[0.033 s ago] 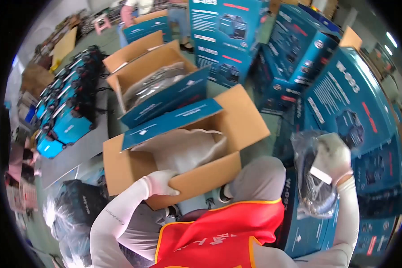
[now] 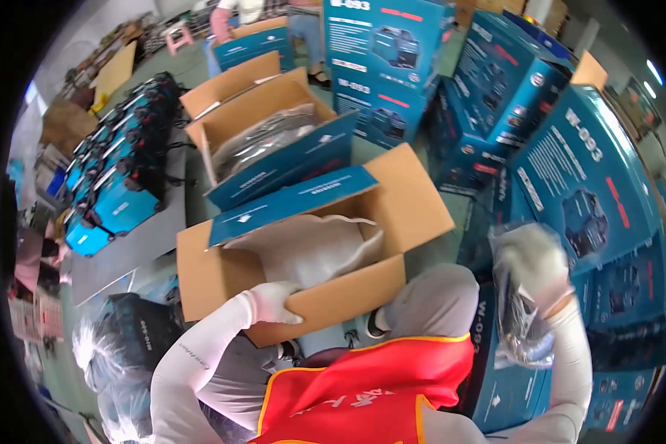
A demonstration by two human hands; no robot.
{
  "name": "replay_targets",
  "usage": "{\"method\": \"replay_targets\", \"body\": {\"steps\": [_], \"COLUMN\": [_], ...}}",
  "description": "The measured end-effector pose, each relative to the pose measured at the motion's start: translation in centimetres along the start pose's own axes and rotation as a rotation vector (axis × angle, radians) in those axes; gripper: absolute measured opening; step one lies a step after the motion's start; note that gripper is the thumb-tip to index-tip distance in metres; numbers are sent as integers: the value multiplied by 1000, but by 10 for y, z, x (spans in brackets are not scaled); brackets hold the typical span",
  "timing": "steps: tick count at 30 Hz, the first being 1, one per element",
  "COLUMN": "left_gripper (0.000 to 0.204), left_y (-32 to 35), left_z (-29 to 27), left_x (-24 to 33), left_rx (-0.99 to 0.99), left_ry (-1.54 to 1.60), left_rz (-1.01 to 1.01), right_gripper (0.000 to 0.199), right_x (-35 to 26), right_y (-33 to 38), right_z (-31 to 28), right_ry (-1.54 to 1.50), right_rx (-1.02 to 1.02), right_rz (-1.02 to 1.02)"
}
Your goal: The person packs welding equipment into cardboard boxes by hand, placing foam padding, a bagged welding machine, accessory boxes, tools, and coiled cables into each box before stacking the packed boxes.
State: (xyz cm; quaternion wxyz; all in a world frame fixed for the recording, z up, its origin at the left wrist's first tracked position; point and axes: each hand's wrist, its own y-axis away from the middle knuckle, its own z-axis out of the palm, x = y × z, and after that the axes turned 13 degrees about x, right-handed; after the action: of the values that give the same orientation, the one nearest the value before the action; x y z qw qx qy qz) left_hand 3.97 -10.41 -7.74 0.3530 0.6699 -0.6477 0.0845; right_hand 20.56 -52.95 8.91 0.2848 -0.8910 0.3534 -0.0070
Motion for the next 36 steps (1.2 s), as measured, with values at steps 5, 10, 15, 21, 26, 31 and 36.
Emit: {"method": "replay_targets", "body": {"steps": [5, 10, 15, 21, 26, 31, 36], "left_gripper": [62, 67, 72, 70, 69, 55, 43], "left_y": [-5, -12, -4, -8, -7, 4, 38], "left_z": [5, 14, 12, 13, 4, -12, -103], "left_x": [-2, -6, -8, -14, -7, -17, -46], "left_rx": [-54, 6, 9, -8, -65, 8, 1109], "left_ry": [-50, -170, -165, -98, -169, -254, -366], "left_rz": [19, 39, -17, 29, 50, 10, -32], "right_gripper": [37, 48, 50, 55, 71, 70, 53], "right_x": [-104, -108, -83, -75, -120, -102, -100], "right_y": [-54, -91, -110, -138, -65, -45, -29], "right_z": [176, 333, 381, 343, 235, 262, 230], "right_ry": [-470, -63, 100, -117, -99, -107, -83], "right_rx": [-472, -988, -506, -652, -966, -996, -876], "right_rz": [-444, -362, -332, -111, -590, -531, -501]}}
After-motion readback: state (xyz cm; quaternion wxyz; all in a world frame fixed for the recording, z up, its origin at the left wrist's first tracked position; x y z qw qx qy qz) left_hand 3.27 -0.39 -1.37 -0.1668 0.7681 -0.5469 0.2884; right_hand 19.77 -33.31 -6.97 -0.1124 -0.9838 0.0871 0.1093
